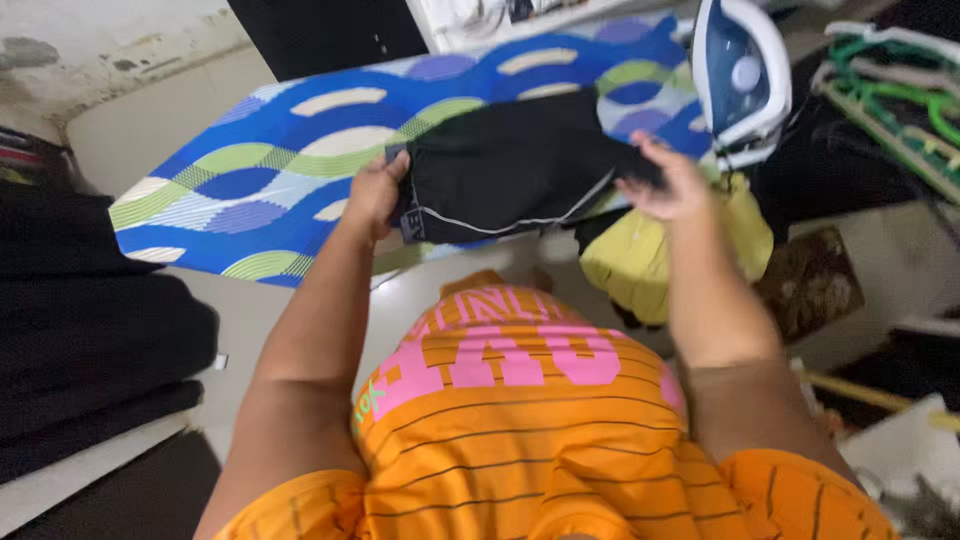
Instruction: The person removes several garments from hangers, including a patterned skirt, black shorts, yellow shorts, and a black top. They fold each item by hand on an ironing board and place the folded pieces onto a nearby stack of clothes.
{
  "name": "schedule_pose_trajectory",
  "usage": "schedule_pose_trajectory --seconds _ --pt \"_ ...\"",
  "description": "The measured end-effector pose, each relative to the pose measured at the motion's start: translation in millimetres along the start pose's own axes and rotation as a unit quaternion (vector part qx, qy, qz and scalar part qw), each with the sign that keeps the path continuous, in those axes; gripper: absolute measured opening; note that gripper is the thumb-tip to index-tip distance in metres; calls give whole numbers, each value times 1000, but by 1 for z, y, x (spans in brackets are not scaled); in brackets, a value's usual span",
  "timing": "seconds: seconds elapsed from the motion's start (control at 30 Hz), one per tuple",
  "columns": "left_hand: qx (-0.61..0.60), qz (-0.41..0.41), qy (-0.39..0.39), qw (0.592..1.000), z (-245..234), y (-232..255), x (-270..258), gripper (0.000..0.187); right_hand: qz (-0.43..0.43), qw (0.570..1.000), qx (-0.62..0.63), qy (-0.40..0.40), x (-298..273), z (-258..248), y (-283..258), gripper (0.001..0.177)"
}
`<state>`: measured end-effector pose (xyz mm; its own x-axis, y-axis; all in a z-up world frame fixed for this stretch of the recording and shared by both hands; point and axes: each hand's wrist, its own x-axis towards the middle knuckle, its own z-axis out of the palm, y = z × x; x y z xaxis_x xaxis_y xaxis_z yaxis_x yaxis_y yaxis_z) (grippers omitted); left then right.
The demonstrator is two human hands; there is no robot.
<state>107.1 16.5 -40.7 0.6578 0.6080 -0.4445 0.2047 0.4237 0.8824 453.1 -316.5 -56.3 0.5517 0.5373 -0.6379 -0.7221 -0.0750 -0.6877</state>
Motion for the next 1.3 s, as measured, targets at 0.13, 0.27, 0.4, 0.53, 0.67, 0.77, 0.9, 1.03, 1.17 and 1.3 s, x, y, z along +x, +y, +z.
schedule_pose_trajectory --seconds 0.13,0.27,0.4,0.53,0.67,0.77,0.9,1.03,1.17,1.3 --pt "-5 -58 75 995 7 -27 25 28 118 993 14 20 55 6 25 37" --pt "44 -25 92 994 1 -41 28 25 47 966 -247 55 62 4 20 41" --pt "7 20 118 993 10 -33 34 24 -66 917 -385 75 69 11 5 41" --pt "242 84 186 949 18 -32 27 28 -207 805 -550 80 89 21 3 38" --pt "256 52 223 939 20 -17 27 28 -196 826 -527 38 91 7 -18 43" --pt "284 26 235 929 28 -8 20 30 -68 843 -533 37 68 -10 -27 37" --pt "426 138 294 844 51 2 3 48 -484 592 -643 46 35 7 -27 46" --pt "602 297 173 721 80 -2 2 28 -471 665 -565 -131 34 73 -5 17" --pt "684 187 31 704 89 -6 7 50 -411 672 -563 -249 28 113 27 14" --pt "687 154 25 710 79 -6 1 85 -382 702 -537 -269 30 119 28 32"
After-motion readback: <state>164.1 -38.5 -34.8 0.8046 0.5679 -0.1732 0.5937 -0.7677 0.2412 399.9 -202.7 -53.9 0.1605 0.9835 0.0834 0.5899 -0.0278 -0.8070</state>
